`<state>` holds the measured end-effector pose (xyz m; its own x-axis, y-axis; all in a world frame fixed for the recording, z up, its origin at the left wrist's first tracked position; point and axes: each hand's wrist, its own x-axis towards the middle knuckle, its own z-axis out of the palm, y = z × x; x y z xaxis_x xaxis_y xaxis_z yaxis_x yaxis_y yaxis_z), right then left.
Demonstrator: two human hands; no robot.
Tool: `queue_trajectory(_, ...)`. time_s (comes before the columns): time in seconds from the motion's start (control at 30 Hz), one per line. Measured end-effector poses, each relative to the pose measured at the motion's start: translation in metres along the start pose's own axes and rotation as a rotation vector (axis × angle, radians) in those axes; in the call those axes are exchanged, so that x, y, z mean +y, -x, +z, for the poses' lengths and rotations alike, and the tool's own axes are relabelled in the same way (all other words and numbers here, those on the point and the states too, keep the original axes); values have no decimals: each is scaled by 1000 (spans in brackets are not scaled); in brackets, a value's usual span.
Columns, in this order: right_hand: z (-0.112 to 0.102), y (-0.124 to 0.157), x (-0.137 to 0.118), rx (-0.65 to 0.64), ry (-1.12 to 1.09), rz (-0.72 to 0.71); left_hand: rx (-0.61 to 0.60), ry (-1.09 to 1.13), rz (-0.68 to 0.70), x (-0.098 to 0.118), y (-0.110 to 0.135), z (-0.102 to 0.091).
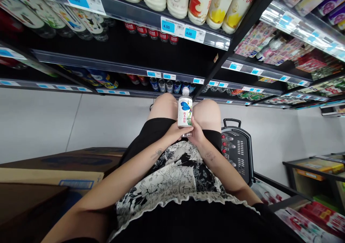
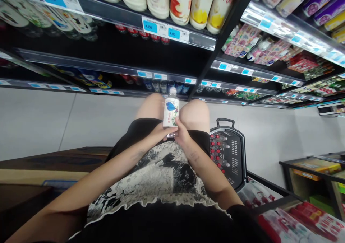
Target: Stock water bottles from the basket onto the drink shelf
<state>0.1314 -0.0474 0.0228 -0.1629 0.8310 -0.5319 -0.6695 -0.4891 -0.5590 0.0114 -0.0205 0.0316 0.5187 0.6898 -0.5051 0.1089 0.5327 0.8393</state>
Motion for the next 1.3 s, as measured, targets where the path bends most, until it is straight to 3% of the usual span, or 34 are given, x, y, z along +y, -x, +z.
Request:
queue_trajectory(0.1, 2, -1, -3, 53, -40, -10, 56, -36, 124, -1, 5, 1)
queue_trajectory(0.3, 6, 9, -14, 54, -44, 41, -175, -21, 260, -4, 10, -12)
queue_trajectory(0.43, 7, 10, -16, 61, -50, 37, -185, -66, 302, -7, 11, -13)
queue_trajectory(0.63, 1, 6, -12, 36, -31, 79, -129, -176, 339, -1, 15, -9)
queue_trajectory(1.13, -2, 2, -9, 82, -124, 145, -146, -205, 357, -4, 12, -9)
queue_trajectory(1.3, -1, 3, -11, 65, -75, 105, -152, -200, 366, -4, 12, -9)
